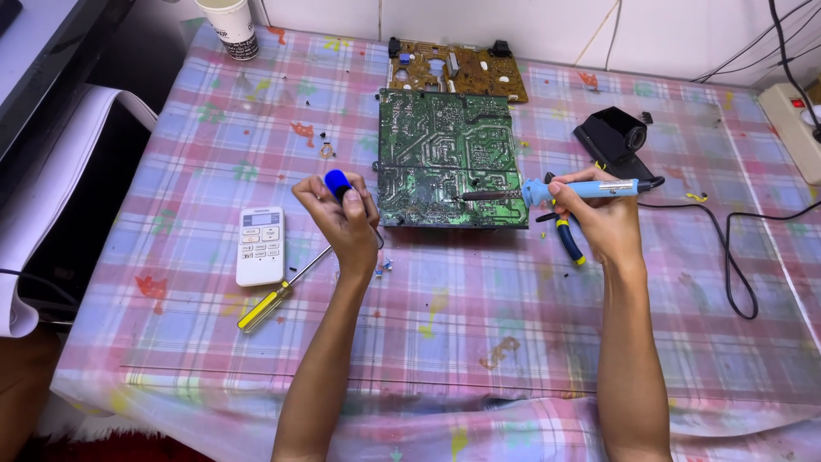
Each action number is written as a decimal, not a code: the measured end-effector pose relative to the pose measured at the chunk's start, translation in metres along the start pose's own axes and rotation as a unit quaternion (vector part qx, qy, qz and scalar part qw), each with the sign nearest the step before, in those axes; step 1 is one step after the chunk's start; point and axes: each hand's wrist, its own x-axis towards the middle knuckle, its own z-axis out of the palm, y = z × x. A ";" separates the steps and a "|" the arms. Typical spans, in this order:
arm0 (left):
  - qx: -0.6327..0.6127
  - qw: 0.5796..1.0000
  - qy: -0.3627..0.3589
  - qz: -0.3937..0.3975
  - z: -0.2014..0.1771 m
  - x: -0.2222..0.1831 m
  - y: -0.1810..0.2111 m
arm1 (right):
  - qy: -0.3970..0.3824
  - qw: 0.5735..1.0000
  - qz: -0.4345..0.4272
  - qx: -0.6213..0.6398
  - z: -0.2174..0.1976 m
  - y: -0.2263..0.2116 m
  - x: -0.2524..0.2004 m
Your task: Using a soldering iron and a desoldering pump to remove solder from components on a printed circuit board.
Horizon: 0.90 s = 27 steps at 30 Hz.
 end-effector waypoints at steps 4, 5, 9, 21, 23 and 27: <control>-0.008 0.998 0.034 0.055 0.002 -0.007 0.002 | 0.031 0.999 0.012 0.043 0.000 0.029 -0.001; -0.008 0.998 0.033 0.054 0.000 -0.006 -0.001 | 0.031 0.998 0.012 0.044 0.003 0.042 -0.001; -0.008 0.997 0.020 0.073 -0.001 -0.001 -0.008 | 0.159 0.973 -0.011 0.168 0.018 0.072 -0.003; 0.253 0.960 -0.072 0.097 0.012 -0.005 0.004 | 0.237 0.945 -0.060 0.218 0.031 0.076 -0.016; 0.254 0.958 -0.081 0.104 0.012 -0.006 0.002 | 0.239 0.944 -0.066 0.219 0.032 0.076 -0.016; 0.252 0.957 -0.090 0.111 0.012 -0.007 0.001 | 0.242 0.941 -0.063 0.227 0.035 0.077 -0.015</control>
